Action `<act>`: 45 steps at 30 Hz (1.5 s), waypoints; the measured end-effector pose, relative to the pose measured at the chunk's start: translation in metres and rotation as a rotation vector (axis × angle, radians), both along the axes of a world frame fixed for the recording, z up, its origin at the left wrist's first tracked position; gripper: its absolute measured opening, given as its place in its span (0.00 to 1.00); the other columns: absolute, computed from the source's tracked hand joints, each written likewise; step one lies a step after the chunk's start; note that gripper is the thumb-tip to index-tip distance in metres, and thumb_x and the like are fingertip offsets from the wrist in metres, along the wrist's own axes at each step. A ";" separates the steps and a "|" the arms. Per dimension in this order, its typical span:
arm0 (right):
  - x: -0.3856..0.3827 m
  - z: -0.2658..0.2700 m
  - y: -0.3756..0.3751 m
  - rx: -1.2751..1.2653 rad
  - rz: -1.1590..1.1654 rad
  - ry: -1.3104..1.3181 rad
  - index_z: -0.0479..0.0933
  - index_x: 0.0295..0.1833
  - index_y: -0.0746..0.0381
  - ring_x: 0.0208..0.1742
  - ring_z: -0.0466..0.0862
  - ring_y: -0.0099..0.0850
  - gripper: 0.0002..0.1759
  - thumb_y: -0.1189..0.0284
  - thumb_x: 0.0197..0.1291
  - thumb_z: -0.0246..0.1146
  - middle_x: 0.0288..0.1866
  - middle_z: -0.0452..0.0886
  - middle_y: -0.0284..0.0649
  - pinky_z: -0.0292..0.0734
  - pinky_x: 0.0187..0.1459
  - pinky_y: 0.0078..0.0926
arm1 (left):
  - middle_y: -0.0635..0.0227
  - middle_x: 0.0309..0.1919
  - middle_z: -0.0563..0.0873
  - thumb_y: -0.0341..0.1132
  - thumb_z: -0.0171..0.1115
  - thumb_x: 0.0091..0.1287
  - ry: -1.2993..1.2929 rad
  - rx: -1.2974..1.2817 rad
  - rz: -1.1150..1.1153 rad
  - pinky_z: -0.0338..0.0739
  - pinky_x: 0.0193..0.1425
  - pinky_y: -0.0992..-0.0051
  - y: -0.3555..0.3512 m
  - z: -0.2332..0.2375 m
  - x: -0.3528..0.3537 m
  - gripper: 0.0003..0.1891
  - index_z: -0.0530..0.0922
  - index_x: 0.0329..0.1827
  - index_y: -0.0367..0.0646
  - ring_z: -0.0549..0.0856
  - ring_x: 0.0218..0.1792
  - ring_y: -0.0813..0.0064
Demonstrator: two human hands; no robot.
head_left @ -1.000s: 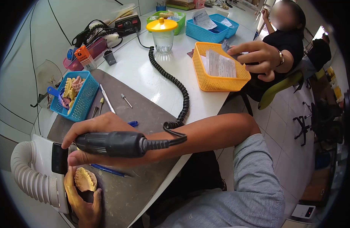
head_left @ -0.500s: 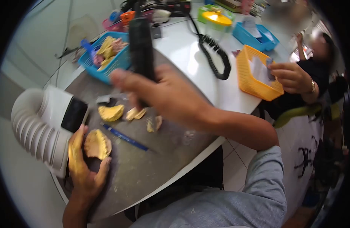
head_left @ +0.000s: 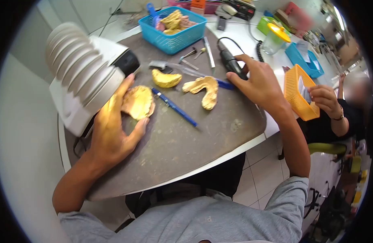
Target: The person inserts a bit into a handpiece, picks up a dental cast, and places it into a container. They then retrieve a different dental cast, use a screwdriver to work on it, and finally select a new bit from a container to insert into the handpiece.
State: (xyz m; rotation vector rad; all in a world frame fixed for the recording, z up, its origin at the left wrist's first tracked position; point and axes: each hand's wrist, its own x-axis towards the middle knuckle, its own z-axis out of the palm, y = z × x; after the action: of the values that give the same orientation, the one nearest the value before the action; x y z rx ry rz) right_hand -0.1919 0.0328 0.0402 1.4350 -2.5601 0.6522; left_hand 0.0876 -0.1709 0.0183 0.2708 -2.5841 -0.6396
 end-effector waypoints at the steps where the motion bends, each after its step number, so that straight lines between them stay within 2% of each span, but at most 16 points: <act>1: 0.002 -0.003 -0.002 -0.001 -0.009 0.025 0.81 0.59 0.70 0.40 0.87 0.49 0.28 0.60 0.61 0.70 0.33 0.85 0.54 0.80 0.48 0.43 | 0.48 0.67 0.75 0.23 0.68 0.59 -0.006 0.014 0.007 0.67 0.77 0.62 0.000 0.001 0.002 0.42 0.61 0.80 0.35 0.77 0.69 0.54; 3: 0.008 0.000 -0.007 0.022 -0.018 0.030 0.81 0.59 0.69 0.44 0.87 0.48 0.27 0.60 0.63 0.70 0.42 0.85 0.55 0.80 0.50 0.42 | 0.48 0.66 0.76 0.24 0.68 0.60 0.043 0.004 -0.015 0.68 0.76 0.61 0.000 -0.001 0.001 0.42 0.62 0.80 0.37 0.78 0.68 0.54; 6: 0.012 -0.003 -0.013 -0.040 -0.001 0.006 0.82 0.60 0.68 0.44 0.87 0.46 0.25 0.60 0.65 0.69 0.45 0.85 0.52 0.80 0.50 0.42 | 0.47 0.66 0.76 0.24 0.69 0.60 0.020 0.056 0.001 0.69 0.76 0.61 0.000 -0.001 0.002 0.42 0.62 0.80 0.37 0.78 0.68 0.55; 11: 0.031 0.008 -0.022 -0.079 -0.027 0.247 0.83 0.59 0.66 0.40 0.88 0.44 0.22 0.61 0.68 0.68 0.44 0.85 0.47 0.81 0.45 0.39 | 0.49 0.64 0.80 0.28 0.74 0.59 0.055 -0.051 -0.014 0.71 0.75 0.62 -0.003 -0.003 0.004 0.44 0.63 0.80 0.37 0.81 0.66 0.55; 13: 0.044 0.015 -0.029 -0.165 0.198 0.165 0.84 0.57 0.66 0.38 0.89 0.44 0.18 0.64 0.69 0.68 0.44 0.86 0.47 0.82 0.42 0.38 | 0.49 0.64 0.81 0.29 0.76 0.58 0.013 -0.029 0.016 0.71 0.74 0.61 -0.002 0.000 0.005 0.45 0.63 0.80 0.38 0.81 0.66 0.54; 14: 0.051 0.018 -0.034 -0.144 0.293 0.131 0.85 0.53 0.66 0.41 0.89 0.43 0.15 0.68 0.68 0.68 0.44 0.87 0.47 0.82 0.45 0.38 | 0.49 0.63 0.81 0.31 0.77 0.58 -0.031 -0.009 0.046 0.72 0.74 0.61 -0.001 0.000 0.005 0.45 0.63 0.79 0.38 0.82 0.65 0.54; 18: 0.050 0.017 -0.047 0.036 0.425 0.194 0.83 0.53 0.67 0.47 0.87 0.44 0.17 0.65 0.68 0.66 0.46 0.86 0.48 0.80 0.53 0.41 | 0.47 0.63 0.82 0.31 0.79 0.57 -0.022 -0.022 0.037 0.73 0.73 0.61 0.001 0.001 0.005 0.46 0.64 0.79 0.37 0.82 0.65 0.53; 23: 0.055 0.023 -0.033 0.187 0.333 0.247 0.83 0.55 0.65 0.52 0.84 0.45 0.19 0.61 0.68 0.68 0.48 0.84 0.48 0.78 0.57 0.42 | 0.47 0.61 0.83 0.31 0.80 0.56 -0.017 -0.023 0.065 0.76 0.69 0.61 -0.001 -0.002 0.002 0.47 0.63 0.80 0.37 0.85 0.61 0.53; 25: 0.056 0.021 -0.033 0.241 0.313 0.084 0.83 0.54 0.65 0.53 0.83 0.46 0.18 0.64 0.67 0.69 0.48 0.83 0.47 0.77 0.56 0.42 | 0.47 0.60 0.84 0.31 0.80 0.56 -0.021 -0.037 0.073 0.77 0.68 0.62 -0.002 -0.003 0.002 0.47 0.63 0.79 0.37 0.85 0.60 0.54; 28: 0.052 0.016 -0.030 0.149 0.385 0.087 0.81 0.53 0.66 0.53 0.83 0.47 0.16 0.68 0.65 0.70 0.48 0.82 0.47 0.77 0.55 0.42 | 0.48 0.58 0.84 0.31 0.80 0.56 -0.028 -0.026 0.073 0.77 0.68 0.62 -0.002 -0.003 0.003 0.47 0.64 0.79 0.37 0.85 0.59 0.54; 32: 0.048 0.015 -0.031 0.149 0.474 0.112 0.78 0.53 0.66 0.52 0.83 0.47 0.15 0.71 0.65 0.68 0.48 0.81 0.48 0.77 0.55 0.43 | 0.50 0.57 0.84 0.32 0.80 0.56 -0.018 -0.019 0.063 0.77 0.67 0.62 0.000 -0.004 0.003 0.48 0.63 0.79 0.38 0.86 0.58 0.55; 34: 0.052 0.015 -0.035 0.034 0.506 -0.042 0.75 0.53 0.63 0.48 0.83 0.47 0.13 0.73 0.66 0.66 0.47 0.80 0.47 0.77 0.49 0.41 | 0.50 0.57 0.84 0.32 0.81 0.55 -0.018 -0.010 0.065 0.77 0.67 0.62 0.002 -0.004 0.003 0.48 0.63 0.80 0.38 0.85 0.58 0.55; 37: 0.056 0.015 -0.041 0.052 0.492 0.100 0.73 0.54 0.63 0.44 0.83 0.47 0.15 0.72 0.65 0.67 0.44 0.80 0.46 0.76 0.46 0.40 | 0.51 0.58 0.84 0.33 0.80 0.56 -0.029 0.017 0.069 0.77 0.67 0.61 0.002 -0.005 0.004 0.48 0.62 0.80 0.38 0.85 0.58 0.55; 41: 0.058 0.019 -0.051 0.019 0.494 0.049 0.75 0.51 0.64 0.41 0.82 0.46 0.17 0.68 0.62 0.71 0.40 0.80 0.45 0.75 0.44 0.41 | 0.52 0.58 0.84 0.31 0.79 0.56 -0.018 -0.005 0.061 0.75 0.69 0.61 0.001 -0.004 0.007 0.48 0.62 0.80 0.39 0.85 0.59 0.54; 43: 0.058 0.023 -0.057 0.066 0.504 0.024 0.78 0.52 0.67 0.50 0.83 0.50 0.20 0.66 0.60 0.72 0.49 0.81 0.49 0.77 0.53 0.44 | 0.52 0.58 0.84 0.31 0.78 0.56 -0.006 -0.008 0.054 0.75 0.69 0.61 0.001 -0.003 0.007 0.48 0.62 0.81 0.38 0.84 0.59 0.54; 45: 0.060 0.023 -0.066 0.037 0.529 0.036 0.78 0.50 0.66 0.48 0.83 0.49 0.20 0.65 0.59 0.73 0.46 0.82 0.48 0.77 0.51 0.43 | 0.52 0.59 0.82 0.30 0.78 0.55 0.023 0.014 0.027 0.74 0.69 0.61 0.003 -0.002 0.008 0.48 0.61 0.81 0.37 0.83 0.60 0.54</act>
State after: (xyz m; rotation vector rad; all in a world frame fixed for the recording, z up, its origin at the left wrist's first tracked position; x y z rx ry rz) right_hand -0.1321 -0.0336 0.0627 2.1375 -2.1722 0.6305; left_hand 0.0952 -0.1681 0.0164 0.3012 -2.5508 -0.6475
